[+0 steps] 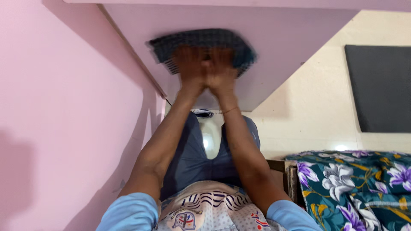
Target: The person wipes the surface of a wooden door and a small tiled table with a cloth.
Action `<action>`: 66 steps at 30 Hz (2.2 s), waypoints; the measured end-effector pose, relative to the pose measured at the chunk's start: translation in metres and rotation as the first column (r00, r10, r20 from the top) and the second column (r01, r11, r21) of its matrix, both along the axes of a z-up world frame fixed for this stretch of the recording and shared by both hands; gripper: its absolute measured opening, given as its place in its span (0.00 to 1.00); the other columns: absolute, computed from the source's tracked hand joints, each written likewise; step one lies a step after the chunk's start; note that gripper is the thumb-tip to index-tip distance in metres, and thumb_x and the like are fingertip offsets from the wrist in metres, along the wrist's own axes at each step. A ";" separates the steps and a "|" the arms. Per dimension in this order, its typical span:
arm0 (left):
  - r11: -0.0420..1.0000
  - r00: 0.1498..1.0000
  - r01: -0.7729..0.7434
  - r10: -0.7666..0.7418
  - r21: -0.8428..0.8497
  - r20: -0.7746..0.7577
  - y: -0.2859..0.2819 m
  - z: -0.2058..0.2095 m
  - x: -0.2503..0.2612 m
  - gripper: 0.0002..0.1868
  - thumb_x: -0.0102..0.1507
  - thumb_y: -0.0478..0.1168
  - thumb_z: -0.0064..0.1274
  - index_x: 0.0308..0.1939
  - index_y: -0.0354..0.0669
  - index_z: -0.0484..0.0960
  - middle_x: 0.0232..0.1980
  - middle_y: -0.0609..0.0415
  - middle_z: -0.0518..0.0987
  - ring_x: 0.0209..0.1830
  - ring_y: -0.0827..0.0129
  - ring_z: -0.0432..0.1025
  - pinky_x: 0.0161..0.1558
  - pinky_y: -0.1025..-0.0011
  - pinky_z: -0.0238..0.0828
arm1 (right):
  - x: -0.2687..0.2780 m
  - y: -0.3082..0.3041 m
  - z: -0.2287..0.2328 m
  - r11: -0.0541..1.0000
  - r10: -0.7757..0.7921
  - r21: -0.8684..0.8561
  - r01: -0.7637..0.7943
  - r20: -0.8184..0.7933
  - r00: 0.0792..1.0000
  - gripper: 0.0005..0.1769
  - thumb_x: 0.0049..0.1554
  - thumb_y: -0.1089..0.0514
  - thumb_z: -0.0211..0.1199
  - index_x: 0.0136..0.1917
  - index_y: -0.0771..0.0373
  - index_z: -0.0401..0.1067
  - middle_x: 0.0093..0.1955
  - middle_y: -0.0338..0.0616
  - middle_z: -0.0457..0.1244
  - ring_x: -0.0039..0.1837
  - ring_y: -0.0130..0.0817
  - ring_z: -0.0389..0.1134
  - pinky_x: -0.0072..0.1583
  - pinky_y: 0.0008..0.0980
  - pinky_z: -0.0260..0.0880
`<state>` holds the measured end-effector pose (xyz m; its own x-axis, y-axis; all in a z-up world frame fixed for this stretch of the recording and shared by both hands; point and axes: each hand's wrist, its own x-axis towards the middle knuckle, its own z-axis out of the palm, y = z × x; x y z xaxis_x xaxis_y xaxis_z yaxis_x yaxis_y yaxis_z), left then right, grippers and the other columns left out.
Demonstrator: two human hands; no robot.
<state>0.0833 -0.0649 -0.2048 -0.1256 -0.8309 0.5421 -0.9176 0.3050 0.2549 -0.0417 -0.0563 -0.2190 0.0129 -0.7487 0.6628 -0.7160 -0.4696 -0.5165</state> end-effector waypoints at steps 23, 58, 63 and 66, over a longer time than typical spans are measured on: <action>0.973 0.579 -0.208 0.204 0.098 -0.789 0.044 -0.171 0.049 0.36 0.74 0.41 0.35 0.79 0.21 0.41 0.84 0.26 0.39 0.86 0.40 0.34 0.83 0.54 0.27 | 0.067 0.062 -0.122 0.976 0.135 0.160 -0.147 0.082 0.987 0.20 0.57 0.64 0.58 0.63 0.65 0.75 0.61 0.65 0.65 0.65 0.60 0.62 0.70 0.60 0.50; 0.728 0.244 0.647 -0.479 -0.227 -0.843 0.082 -0.067 -0.160 0.40 0.74 0.36 0.41 0.82 0.27 0.35 0.85 0.30 0.44 0.88 0.51 0.42 0.85 0.61 0.36 | -0.164 0.020 -0.009 0.937 -0.131 -0.050 0.347 0.869 0.477 0.18 0.73 0.62 0.57 0.74 0.68 0.63 0.60 0.49 0.64 0.56 0.35 0.64 0.56 0.35 0.69; 0.791 0.669 0.491 -0.611 -0.366 -0.423 0.031 0.034 -0.158 0.40 0.75 0.42 0.44 0.82 0.31 0.38 0.85 0.34 0.42 0.89 0.48 0.33 0.84 0.54 0.23 | -0.167 -0.001 0.084 0.750 -0.359 -0.418 0.513 0.394 0.846 0.19 0.73 0.57 0.60 0.74 0.65 0.68 0.79 0.48 0.53 0.79 0.43 0.52 0.79 0.46 0.52; 0.841 0.785 0.360 -0.507 -0.404 -0.356 0.009 0.060 -0.150 0.40 0.77 0.48 0.41 0.83 0.34 0.39 0.86 0.33 0.39 0.87 0.47 0.30 0.83 0.46 0.17 | -0.140 -0.020 0.103 0.739 -0.464 -0.418 0.528 0.252 0.849 0.28 0.69 0.50 0.60 0.74 0.70 0.63 0.78 0.67 0.44 0.81 0.62 0.40 0.81 0.53 0.40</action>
<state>-0.0667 -0.0558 -0.1450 -0.1241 -0.5331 0.8369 -0.4823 0.7695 0.4187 -0.1817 -0.0760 -0.1160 -0.3787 -0.2361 0.8949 -0.8602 -0.2671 -0.4344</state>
